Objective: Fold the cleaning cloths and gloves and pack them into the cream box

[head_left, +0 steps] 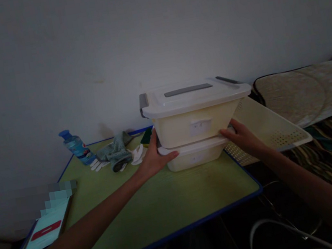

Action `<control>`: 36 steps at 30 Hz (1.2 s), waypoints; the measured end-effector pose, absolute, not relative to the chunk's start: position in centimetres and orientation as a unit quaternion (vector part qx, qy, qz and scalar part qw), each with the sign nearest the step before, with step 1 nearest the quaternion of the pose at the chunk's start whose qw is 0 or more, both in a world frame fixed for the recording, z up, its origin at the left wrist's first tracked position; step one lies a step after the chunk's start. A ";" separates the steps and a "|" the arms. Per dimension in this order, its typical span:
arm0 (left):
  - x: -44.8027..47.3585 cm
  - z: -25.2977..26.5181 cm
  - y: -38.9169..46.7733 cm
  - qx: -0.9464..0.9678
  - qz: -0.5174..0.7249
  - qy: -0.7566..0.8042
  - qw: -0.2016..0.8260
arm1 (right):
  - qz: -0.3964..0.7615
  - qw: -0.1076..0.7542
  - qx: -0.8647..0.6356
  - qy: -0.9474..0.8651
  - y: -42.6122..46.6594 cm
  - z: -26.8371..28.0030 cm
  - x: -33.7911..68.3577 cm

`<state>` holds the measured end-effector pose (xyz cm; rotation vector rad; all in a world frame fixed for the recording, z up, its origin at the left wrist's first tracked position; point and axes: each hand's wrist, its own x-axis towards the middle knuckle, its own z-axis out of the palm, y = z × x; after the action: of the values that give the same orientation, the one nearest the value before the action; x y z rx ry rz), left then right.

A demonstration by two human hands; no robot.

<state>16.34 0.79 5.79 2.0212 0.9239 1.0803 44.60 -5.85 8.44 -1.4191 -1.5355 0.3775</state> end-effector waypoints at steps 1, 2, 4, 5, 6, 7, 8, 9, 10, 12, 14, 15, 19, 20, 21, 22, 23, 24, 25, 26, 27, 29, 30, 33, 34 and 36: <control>16.5 5.8 0.8 0.765 0.414 0.349 0.348 | 0.151 0.492 -0.588 -0.624 -5.8 8.3 44.4; 16.6 5.9 0.7 0.758 0.418 0.344 0.365 | 0.150 0.497 -0.589 -0.619 -5.8 8.2 44.2; 16.8 6.0 0.5 0.745 0.431 0.340 0.379 | 0.151 0.506 -0.586 -0.615 -5.8 8.0 44.0; 17.0 6.1 0.4 0.740 0.438 0.342 0.378 | 0.151 0.510 -0.583 -0.614 -5.8 7.9 44.0; 17.1 6.1 0.3 0.735 0.445 0.348 0.374 | 0.150 0.513 -0.582 -0.613 -5.8 7.9 44.0; 17.2 6.2 0.2 0.730 0.451 0.356 0.370 | 0.149 0.515 -0.581 -0.612 -5.8 7.8 44.0; 17.3 6.2 0.1 0.725 0.455 0.364 0.366 | 0.148 0.514 -0.582 -0.612 -5.8 7.8 44.0; 17.3 6.2 0.0 0.721 0.459 0.370 0.365 | 0.149 0.513 -0.584 -0.611 -5.9 7.7 44.1; 17.4 6.2 -0.1 0.718 0.461 0.372 0.365 | 0.151 0.513 -0.585 -0.611 -5.9 7.7 44.1; 17.4 6.4 -0.4 0.717 0.461 0.370 0.369 | 0.160 0.516 -0.581 -0.609 -6.0 7.7 44.1; 17.3 6.6 -0.6 0.720 0.459 0.365 0.370 | 0.168 0.524 -0.575 -0.605 -6.2 7.7 44.0; 17.3 6.8 -0.7 0.721 0.459 0.366 0.368 | 0.169 0.527 -0.574 -0.603 -6.3 7.8 43.9; 17.1 8.0 -1.3 0.714 0.460 0.385 0.361 | 0.166 0.533 -0.576 -0.597 -6.9 8.3 43.6; 17.0 8.4 -1.5 0.710 0.460 0.390 0.363 | 0.166 0.535 -0.574 -0.597 -7.1 8.5 43.6; 16.9 8.8 -1.7 0.708 0.458 0.392 0.368 | 0.166 0.537 -0.572 -0.598 -7.4 8.8 43.5; 16.9 9.2 -1.9 0.706 0.456 0.391 0.375 | 0.168 0.538 -0.569 -0.599 -7.6 9.2 43.4; 16.7 9.7 -2.0 0.706 0.452 0.388 0.382 | 0.171 0.538 -0.566 -0.601 -7.9 9.7 43.3; 16.6 10.2 -2.2 0.707 0.448 0.382 0.391 | 0.173 0.539 -0.564 -0.602 -8.1 10.2 43.1; 16.5 10.7 -2.4 0.709 0.444 0.376 0.399 | 0.174 0.539 -0.562 -0.603 -8.3 10.7 43.0; 16.3 11.2 -2.5 0.710 0.441 0.372 0.404 | 0.175 0.540 -0.561 -0.603 -8.6 11.3 42.8; 16.2 11.6 -2.6 0.709 0.440 0.372 0.406 | 0.177 0.541 -0.560 -0.602 -8.8 11.9 42.6; 16.0 12.6 -2.8 0.706 0.440 0.375 0.410 | 0.187 0.546 -0.558 -0.596 -9.2 13.1 42.3; 15.9 13.2 -2.9 0.704 0.440 0.376 0.412 | 0.193 0.548 -0.558 -0.592 -9.3 13.6 42.2; 15.7 14.9 -3.2 0.702 0.448 0.362 0.418 | 0.206 0.555 -0.548 -0.591 -9.4 15.1 42.1; 15.7 15.5 -3.2 0.702 0.454 0.353 0.421 | 0.208 0.559 -0.540 -0.594 -9.3 15.6 42.2; 15.7 16.9 -3.2 0.701 0.467 0.333 0.424 | 0.208 0.568 -0.521 -0.603 -8.8 16.6 42.5</control>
<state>15.65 -3.25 16.89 1.7553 0.8329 1.1676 42.48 -8.82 16.59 -1.2244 -1.4157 0.4878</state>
